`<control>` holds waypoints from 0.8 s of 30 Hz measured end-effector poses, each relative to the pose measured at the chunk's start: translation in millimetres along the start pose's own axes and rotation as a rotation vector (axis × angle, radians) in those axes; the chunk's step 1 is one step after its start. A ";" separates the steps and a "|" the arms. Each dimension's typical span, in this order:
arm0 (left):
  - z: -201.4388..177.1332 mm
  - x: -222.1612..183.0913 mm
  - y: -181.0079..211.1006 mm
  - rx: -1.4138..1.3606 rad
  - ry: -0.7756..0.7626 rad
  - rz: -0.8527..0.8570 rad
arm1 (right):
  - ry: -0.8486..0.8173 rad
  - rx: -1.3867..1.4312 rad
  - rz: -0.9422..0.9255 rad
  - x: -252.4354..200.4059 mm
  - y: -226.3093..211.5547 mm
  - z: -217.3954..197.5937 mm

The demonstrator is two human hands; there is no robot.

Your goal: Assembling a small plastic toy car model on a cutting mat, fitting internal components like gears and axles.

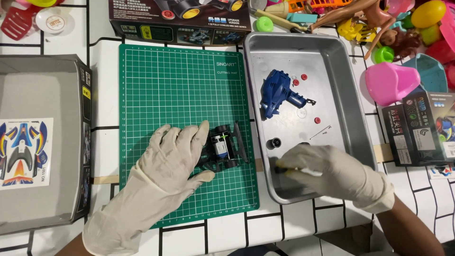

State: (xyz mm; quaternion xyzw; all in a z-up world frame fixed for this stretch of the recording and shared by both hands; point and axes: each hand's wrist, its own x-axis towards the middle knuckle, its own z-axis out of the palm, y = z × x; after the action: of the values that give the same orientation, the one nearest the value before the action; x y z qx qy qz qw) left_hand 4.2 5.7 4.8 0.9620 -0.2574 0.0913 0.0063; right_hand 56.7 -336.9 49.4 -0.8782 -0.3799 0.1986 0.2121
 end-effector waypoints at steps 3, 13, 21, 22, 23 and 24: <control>-4.4 0.3 -0.1 -0.004 0.000 -0.001 | 0.345 -0.193 -0.169 13.2 17.8 -7.9; 1.0 1.2 -0.9 -0.002 -0.025 0.002 | 0.294 -0.128 -0.170 26.0 33.2 22.0; 2.2 0.6 -1.1 0.004 -0.007 -0.001 | 0.360 -0.480 -0.080 25.8 36.9 27.4; 0.5 0.7 -1.3 0.003 -0.007 -0.004 | 0.357 -0.480 -0.082 23.3 33.4 28.0; -1.1 0.8 -1.5 0.006 -0.007 -0.001 | 0.361 -0.460 -0.143 20.8 29.9 28.8; -2.7 1.0 -1.8 0.008 -0.008 0.003 | 0.364 -0.439 -0.203 18.2 26.4 29.6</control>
State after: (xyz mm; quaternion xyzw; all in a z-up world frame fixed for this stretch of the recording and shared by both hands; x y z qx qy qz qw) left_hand 5.5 6.9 7.7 0.9620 -0.2584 0.0887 0.0013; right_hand 68.5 -333.1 7.5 -0.8817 -0.4554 -0.0710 0.1005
